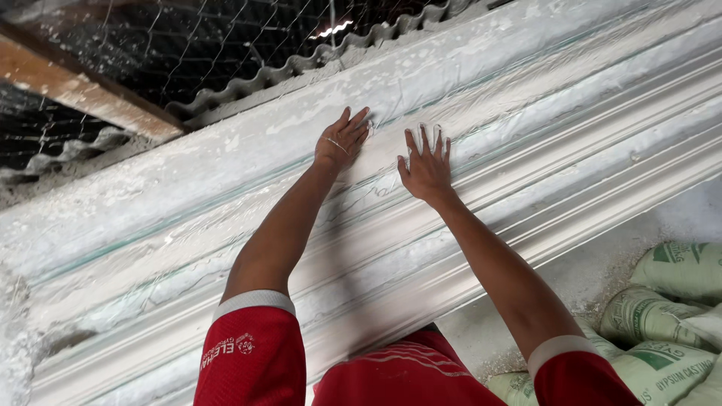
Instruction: The person applies a layer of wet plaster by hand onto architectural moldings, then mixes more plaster in a bucket and pours it over the moldings, smoothing it out using both hands and a small scraper.
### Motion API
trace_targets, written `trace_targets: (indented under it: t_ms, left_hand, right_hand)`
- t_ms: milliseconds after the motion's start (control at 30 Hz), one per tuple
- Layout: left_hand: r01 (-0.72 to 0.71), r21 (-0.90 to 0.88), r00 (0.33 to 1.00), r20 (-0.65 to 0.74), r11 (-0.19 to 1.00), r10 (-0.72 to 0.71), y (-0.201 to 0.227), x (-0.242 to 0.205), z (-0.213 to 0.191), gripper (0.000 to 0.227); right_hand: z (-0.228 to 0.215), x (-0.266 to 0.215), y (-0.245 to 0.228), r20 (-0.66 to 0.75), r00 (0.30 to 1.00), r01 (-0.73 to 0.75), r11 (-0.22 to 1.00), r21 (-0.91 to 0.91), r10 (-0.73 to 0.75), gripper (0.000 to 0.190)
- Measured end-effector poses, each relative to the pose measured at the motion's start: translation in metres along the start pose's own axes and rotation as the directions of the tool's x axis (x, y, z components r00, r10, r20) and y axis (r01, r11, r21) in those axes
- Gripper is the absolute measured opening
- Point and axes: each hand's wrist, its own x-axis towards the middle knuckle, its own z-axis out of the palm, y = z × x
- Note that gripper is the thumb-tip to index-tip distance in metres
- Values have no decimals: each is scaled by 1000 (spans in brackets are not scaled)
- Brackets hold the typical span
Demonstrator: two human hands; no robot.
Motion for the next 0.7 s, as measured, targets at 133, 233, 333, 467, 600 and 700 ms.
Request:
trace_targets:
  t_ms: [133,233,333,467,600,700]
  left_hand:
    - [-8,83,1000,-7,996,8,6,38,-33,54]
    - [0,61,1000,0,998,0,10,82,-57,54]
    - [19,55,1000,-6,998,-18,27,124,-81,53]
    - [65,70,998,-33,995,-62,40,201,-130,52]
    - [109,75,987,-124,991,-99,43,312,-177,49]
    - [92,113,995,-46,989,-88,71,349,-216,53]
  right_hand:
    - [-9,10,31,-17,1000,-15,1000,15,15,68]
    - [-14,27,65,-20,1000,0,1000,8,1,70]
    - [-20,34,108,-6,1000,12,1000,25,-12,70]
    - [-44,58,182,-42,997,61,998,24,-60,71]
    - [-70,80,280,-69,995,76,997,32,-74,68]
    - [-88,84,354,-54,994,103,991,80,-99,67]
